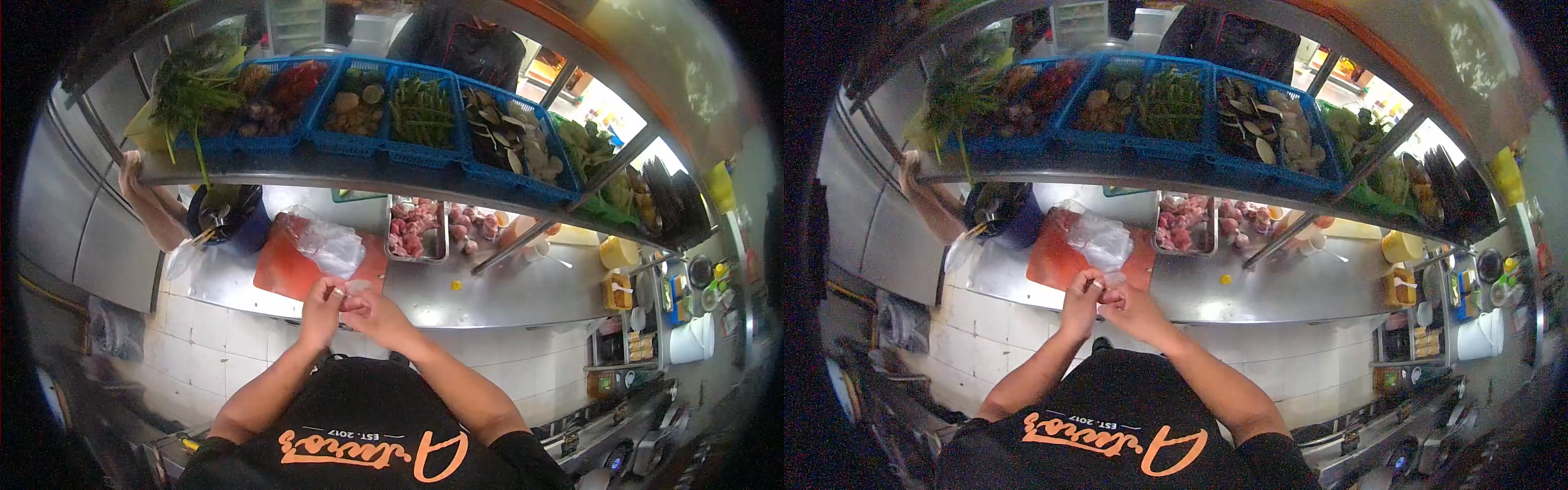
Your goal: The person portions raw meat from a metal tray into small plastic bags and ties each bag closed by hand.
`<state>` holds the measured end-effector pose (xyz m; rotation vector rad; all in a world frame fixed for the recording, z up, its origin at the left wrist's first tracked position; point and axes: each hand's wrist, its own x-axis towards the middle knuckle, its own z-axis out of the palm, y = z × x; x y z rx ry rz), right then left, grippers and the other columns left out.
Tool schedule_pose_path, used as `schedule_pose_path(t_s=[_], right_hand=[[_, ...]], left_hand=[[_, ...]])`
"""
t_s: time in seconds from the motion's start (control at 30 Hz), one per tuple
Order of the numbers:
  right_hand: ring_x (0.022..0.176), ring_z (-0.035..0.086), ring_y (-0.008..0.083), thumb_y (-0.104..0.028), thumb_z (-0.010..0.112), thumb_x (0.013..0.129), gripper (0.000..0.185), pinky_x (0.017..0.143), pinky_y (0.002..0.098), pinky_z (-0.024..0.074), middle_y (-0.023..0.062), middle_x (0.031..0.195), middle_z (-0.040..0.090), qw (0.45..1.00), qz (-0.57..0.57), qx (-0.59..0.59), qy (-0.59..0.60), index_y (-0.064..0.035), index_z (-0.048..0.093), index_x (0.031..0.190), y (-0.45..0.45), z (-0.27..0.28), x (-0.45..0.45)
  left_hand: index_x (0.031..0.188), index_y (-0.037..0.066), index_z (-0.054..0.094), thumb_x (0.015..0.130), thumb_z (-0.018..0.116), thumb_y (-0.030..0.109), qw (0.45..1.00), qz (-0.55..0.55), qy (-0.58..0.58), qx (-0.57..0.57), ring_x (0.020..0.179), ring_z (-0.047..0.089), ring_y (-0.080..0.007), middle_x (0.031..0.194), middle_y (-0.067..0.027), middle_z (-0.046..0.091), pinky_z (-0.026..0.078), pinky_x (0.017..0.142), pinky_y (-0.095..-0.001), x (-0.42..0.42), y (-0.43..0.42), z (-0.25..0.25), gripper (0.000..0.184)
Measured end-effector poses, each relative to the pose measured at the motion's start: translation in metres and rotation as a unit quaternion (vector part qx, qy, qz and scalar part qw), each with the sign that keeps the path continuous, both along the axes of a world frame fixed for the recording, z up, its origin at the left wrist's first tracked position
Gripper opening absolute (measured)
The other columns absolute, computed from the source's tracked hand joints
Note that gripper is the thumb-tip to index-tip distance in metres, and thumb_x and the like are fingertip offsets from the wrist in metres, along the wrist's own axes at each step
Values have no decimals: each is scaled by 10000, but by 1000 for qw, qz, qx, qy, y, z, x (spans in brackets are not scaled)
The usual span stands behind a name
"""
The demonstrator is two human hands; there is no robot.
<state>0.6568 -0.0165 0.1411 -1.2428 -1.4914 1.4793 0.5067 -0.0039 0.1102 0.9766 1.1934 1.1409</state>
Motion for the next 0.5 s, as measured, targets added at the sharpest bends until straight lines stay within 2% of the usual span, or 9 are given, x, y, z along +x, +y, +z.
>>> schedule_pose_path(t_s=[0.03,0.07,0.17,0.27,0.3,0.37,0.4,0.47,0.5], right_hand=[[817,668,211,-215,642,912,248,658,321,523,119,863,681,996,-13,47,-68,6,625,1025,1,-7,-3],[848,668,233,-212,656,897,247,664,337,522,128,876,679,986,-26,92,-136,3,633,1017,0,-13,-4],[845,665,271,-206,692,856,241,683,373,522,150,884,664,907,-68,337,-242,-5,655,984,5,-12,0],[738,644,241,-138,696,814,169,657,348,505,136,828,634,880,-114,375,-268,-17,677,931,6,-7,-1],[718,635,229,-122,692,808,152,648,340,499,127,812,626,914,-136,319,-209,-18,676,918,5,-10,-3],[678,618,205,-90,684,798,119,630,324,488,108,782,612,960,-174,200,-91,-19,674,893,2,-16,-7],[669,607,169,-57,664,799,96,611,289,476,86,784,599,971,-167,141,-92,-24,673,888,0,-14,-6],[670,632,232,-131,686,785,117,617,349,489,109,760,617,970,-115,155,-150,-40,663,855,-1,-6,1],[671,645,264,-168,697,779,140,620,379,496,121,748,627,966,-92,161,-181,-48,658,839,-1,-3,4]], left_hand=[[1066,36,558,983,491,32,998,26,-54,-23,861,609,-113,989,-40,613,498,762,-256,4,-3,-5,107],[1054,44,516,1000,454,41,998,35,-33,38,889,607,-141,1004,-63,589,511,791,-280,6,-3,-25,82],[1058,36,518,1007,445,50,992,39,-122,-2,902,597,-136,1006,-64,584,515,809,-291,15,-16,-1,91],[1059,11,567,991,509,67,996,14,-81,33,918,612,-131,1044,-68,615,518,803,-284,10,-16,-5,105],[1060,7,577,987,524,69,997,2,-55,45,920,616,-130,1047,-67,622,519,803,-282,9,-15,-2,110],[1019,3,610,958,562,58,996,-12,-74,53,905,621,-123,981,-51,643,512,786,-267,7,-18,9,96],[1001,5,614,952,562,56,996,-24,-72,46,894,617,-118,956,-45,644,507,779,-265,4,-19,4,88],[911,9,631,931,574,64,995,-55,-77,-12,850,598,-100,891,-39,642,483,749,-263,-4,-19,-16,81],[886,9,629,929,575,70,990,-53,-131,-12,838,593,-97,886,-37,640,478,746,-261,-9,-19,-21,93]])
